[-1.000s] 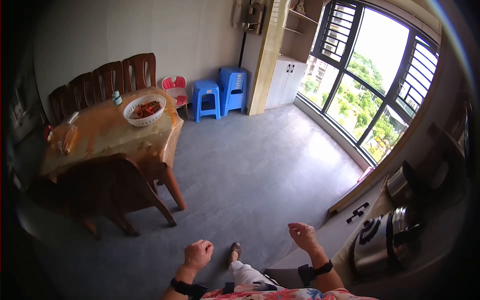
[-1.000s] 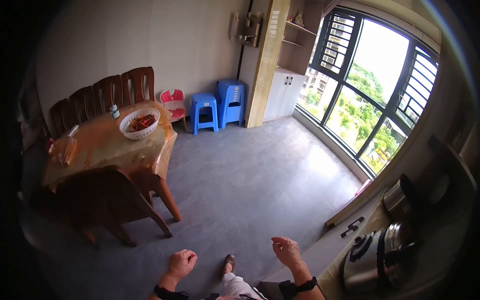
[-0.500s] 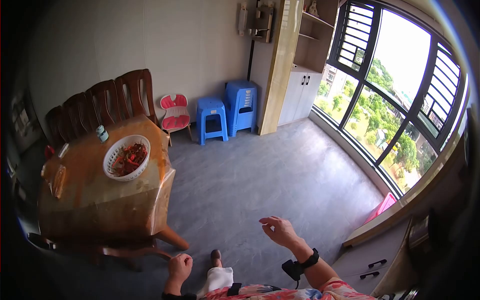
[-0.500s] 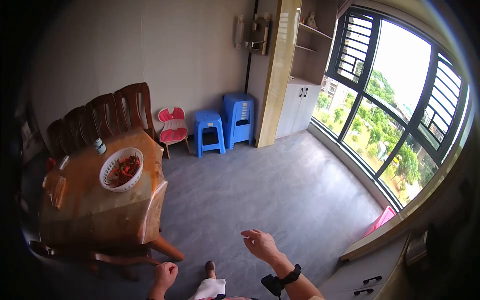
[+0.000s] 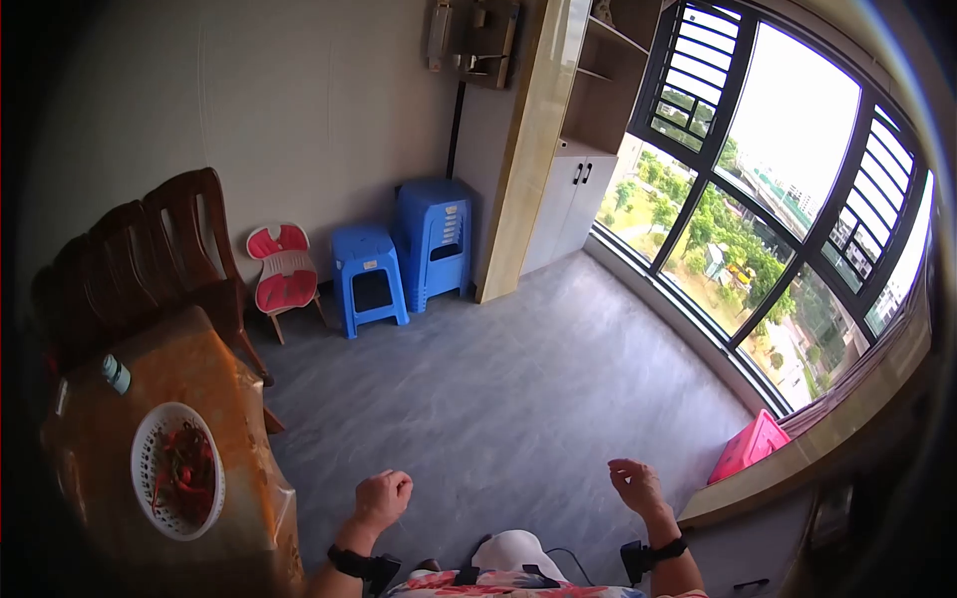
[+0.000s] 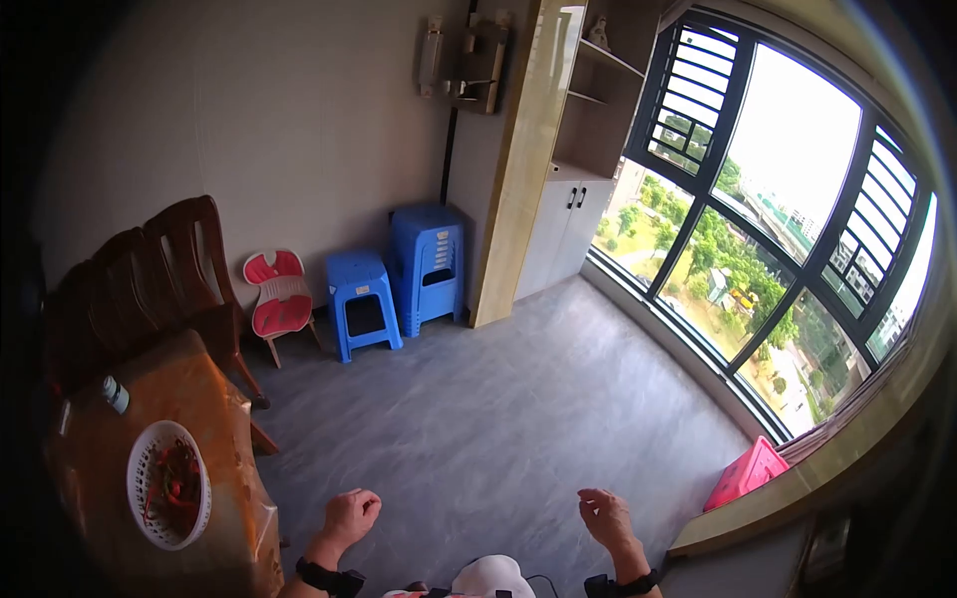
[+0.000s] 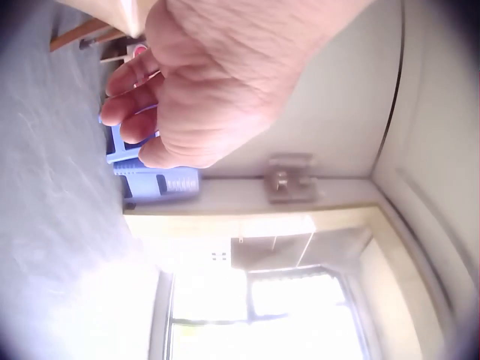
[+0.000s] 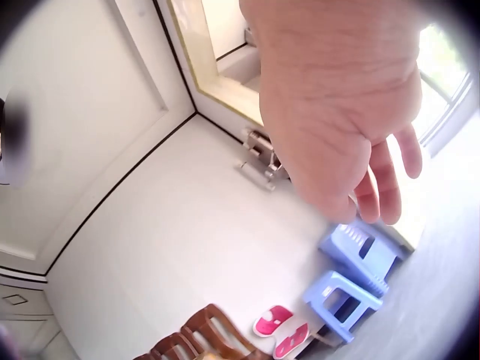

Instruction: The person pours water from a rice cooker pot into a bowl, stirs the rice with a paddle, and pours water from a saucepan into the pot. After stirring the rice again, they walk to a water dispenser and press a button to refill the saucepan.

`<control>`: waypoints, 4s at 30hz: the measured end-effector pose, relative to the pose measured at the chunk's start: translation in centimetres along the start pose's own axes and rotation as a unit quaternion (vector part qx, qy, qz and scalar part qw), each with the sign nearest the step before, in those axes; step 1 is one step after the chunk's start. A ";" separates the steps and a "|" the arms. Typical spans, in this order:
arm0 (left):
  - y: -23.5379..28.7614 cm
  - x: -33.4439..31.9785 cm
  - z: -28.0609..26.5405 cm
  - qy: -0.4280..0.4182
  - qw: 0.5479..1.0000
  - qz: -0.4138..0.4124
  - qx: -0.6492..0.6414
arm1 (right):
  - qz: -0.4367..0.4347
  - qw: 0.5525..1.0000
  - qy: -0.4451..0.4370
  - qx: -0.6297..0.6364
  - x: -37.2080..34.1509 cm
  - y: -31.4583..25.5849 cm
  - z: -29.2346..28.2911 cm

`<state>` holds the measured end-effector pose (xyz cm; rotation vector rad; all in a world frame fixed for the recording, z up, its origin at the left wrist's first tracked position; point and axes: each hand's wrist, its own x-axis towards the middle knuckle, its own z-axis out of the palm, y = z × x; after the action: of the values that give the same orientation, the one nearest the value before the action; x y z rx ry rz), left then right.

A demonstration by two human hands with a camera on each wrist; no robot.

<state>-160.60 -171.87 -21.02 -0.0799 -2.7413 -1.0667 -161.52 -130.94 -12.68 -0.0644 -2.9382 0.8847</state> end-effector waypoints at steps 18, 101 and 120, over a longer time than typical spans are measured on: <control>-8.6 27.5 4.4 0.087 0.987 -0.126 0.044 | -0.208 0.976 -0.029 -0.065 49.5 -10.0 0.8; -35.8 104.1 2.2 -0.088 0.994 -0.064 -0.005 | -0.177 0.632 0.575 -0.489 124.1 -53.0 -14.9; -30.5 102.1 3.1 -0.084 0.990 -0.116 0.020 | -0.223 0.599 0.640 -0.426 125.5 -40.9 -18.2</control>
<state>-264.79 -194.56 -22.69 0.1665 -2.9793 -1.1062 -285.89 -147.33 32.27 0.0022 -1.5143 -0.5748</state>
